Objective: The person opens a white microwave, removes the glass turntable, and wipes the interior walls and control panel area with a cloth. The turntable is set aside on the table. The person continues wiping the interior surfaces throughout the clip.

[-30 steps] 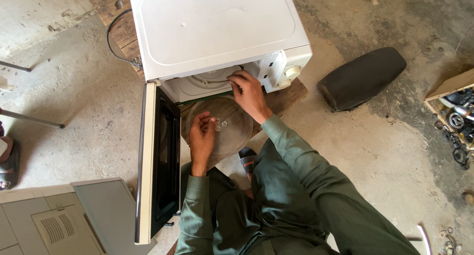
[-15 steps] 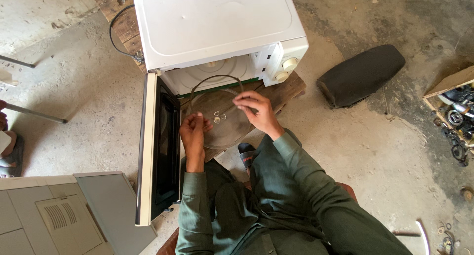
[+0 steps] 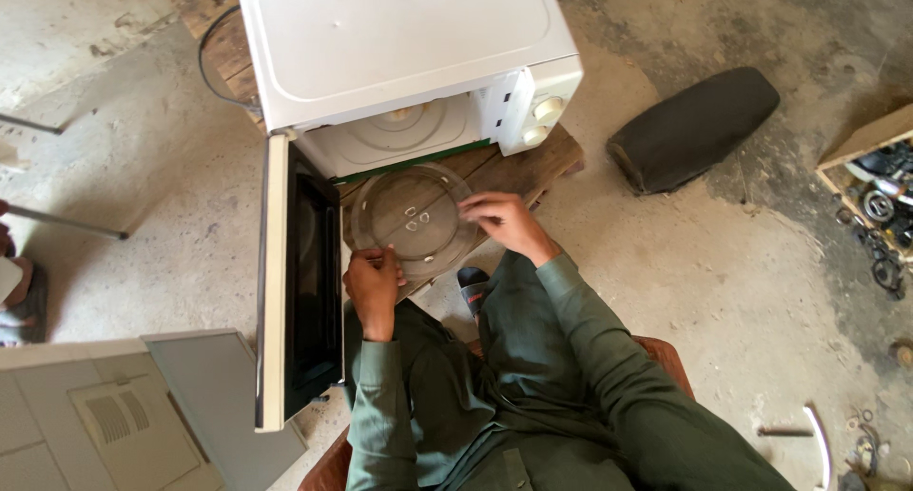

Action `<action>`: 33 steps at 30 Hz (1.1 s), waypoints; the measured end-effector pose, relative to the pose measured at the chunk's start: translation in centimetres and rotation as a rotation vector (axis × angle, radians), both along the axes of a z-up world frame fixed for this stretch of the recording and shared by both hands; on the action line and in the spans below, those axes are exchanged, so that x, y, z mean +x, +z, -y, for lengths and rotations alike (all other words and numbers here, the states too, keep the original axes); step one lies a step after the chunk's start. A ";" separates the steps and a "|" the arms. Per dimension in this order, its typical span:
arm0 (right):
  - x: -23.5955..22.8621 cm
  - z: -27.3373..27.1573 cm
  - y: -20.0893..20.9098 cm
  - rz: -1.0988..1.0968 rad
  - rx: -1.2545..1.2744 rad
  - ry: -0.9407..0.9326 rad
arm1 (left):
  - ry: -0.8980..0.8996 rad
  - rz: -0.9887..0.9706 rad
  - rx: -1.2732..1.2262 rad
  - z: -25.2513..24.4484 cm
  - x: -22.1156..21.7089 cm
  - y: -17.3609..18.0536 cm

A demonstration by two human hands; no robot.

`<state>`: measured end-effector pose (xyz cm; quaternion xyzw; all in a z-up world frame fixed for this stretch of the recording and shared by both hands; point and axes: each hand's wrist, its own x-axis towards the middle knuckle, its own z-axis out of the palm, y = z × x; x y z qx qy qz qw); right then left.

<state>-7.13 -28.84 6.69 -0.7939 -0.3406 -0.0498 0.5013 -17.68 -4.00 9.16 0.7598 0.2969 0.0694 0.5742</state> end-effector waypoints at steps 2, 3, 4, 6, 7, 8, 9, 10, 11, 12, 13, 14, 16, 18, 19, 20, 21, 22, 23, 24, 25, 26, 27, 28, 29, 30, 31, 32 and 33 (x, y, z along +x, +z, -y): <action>0.3 1.4 -0.2 0.030 0.161 -0.155 | -0.024 -0.018 0.044 0.7 0.0 1.9; 0.4 2.5 -0.3 0.041 0.265 -0.268 | -0.037 -0.027 0.065 1.2 0.0 2.6; 0.6 3.6 -0.6 0.054 0.368 -0.382 | -0.069 -0.034 0.098 1.7 0.1 3.2; 1.3 5.7 -1.6 0.125 0.561 -0.575 | -0.136 -0.045 0.167 3.0 0.5 4.2; 1.9 7.0 -2.5 0.096 0.635 -0.673 | -0.188 0.019 0.172 3.8 0.7 4.4; 2.6 8.3 -3.6 0.066 0.707 -0.770 | -0.240 0.083 0.175 4.8 0.9 4.5; 3.4 9.7 -5.0 0.037 0.780 -0.868 | -0.291 0.147 0.177 5.9 1.2 4.5; 4.4 10.6 -6.7 -0.014 0.841 -0.959 | -0.325 0.174 0.150 6.8 1.5 4.4; 5.6 11.6 -8.5 -0.065 0.901 -1.049 | -0.358 0.200 0.123 7.9 1.9 4.3; 6.4 12.8 -10.6 -0.117 0.958 -1.143 | -0.393 0.223 0.092 9.1 2.2 4.2; 7.4 13.7 -12.8 -0.141 0.897 -1.158 | -0.427 0.211 0.038 10.1 2.5 4.1; 8.4 14.3 -14.9 -0.164 0.835 -1.171 | -0.459 0.198 -0.017 10.9 2.8 4.0; 9.9 15.6 -18.8 -0.168 0.614 -1.192 | -0.522 0.261 -0.038 12.5 4.0 3.9; 10.8 15.9 -22.3 -0.136 0.296 -1.199 | -0.584 0.411 0.028 13.7 5.3 3.7; 11.2 15.9 -23.9 -0.177 0.209 -1.167 | -0.633 0.413 0.071 14.0 6.1 3.5; 11.7 16.0 -25.1 -0.211 0.117 -1.138 | -0.684 0.416 0.115 14.4 6.8 3.4; 12.1 16.2 -26.2 -0.302 0.036 -1.095 | -0.735 0.419 0.158 14.8 7.6 3.2; 12.6 16.2 -27.5 -0.396 -0.044 -1.040 | -0.757 0.422 0.132 15.2 8.4 2.8; 13.0 16.2 -28.7 -0.500 -0.116 -0.975 | -0.779 0.424 0.107 15.7 9.1 2.3; 13.1 15.8 -29.7 -0.590 -0.160 -0.907 | -0.799 0.421 0.087 16.2 9.7 2.1; 12.9 15.5 -30.6 -0.677 -0.194 -0.835 | -0.815 0.416 0.080 16.6 10.2 1.9; 13.0 15.3 -31.5 -0.751 -0.229 -0.766 | -0.824 0.413 0.070 17.0 10.8 1.5; 12.9 15.0 -32.5 -0.787 -0.242 -0.730 | -0.834 0.410 0.060 17.2 11.4 1.0; 12.8 14.8 -33.5 -0.828 -0.253 -0.690 | -0.838 0.400 0.057 17.4 11.8 0.6; 12.6 14.7 -34.3 -0.846 -0.251 -0.674 | -0.842 0.391 0.055 17.4 12.0 0.4; 12.4 14.5 -35.2 -0.859 -0.244 -0.669 | -0.843 0.380 0.055 17.4 12.1 0.1; 12.1 14.4 -35.9 -0.868 -0.236 -0.665 | -0.849 0.266 0.019 17.4 12.3 -0.1; 11.9 14.0 -36.7 -0.880 -0.224 -0.668 | -0.849 0.150 -0.013 17.2 12.3 -0.3; 11.7 13.7 -37.3 -0.886 -0.213 -0.669 | -0.847 0.034 -0.045 16.9 12.4 -0.4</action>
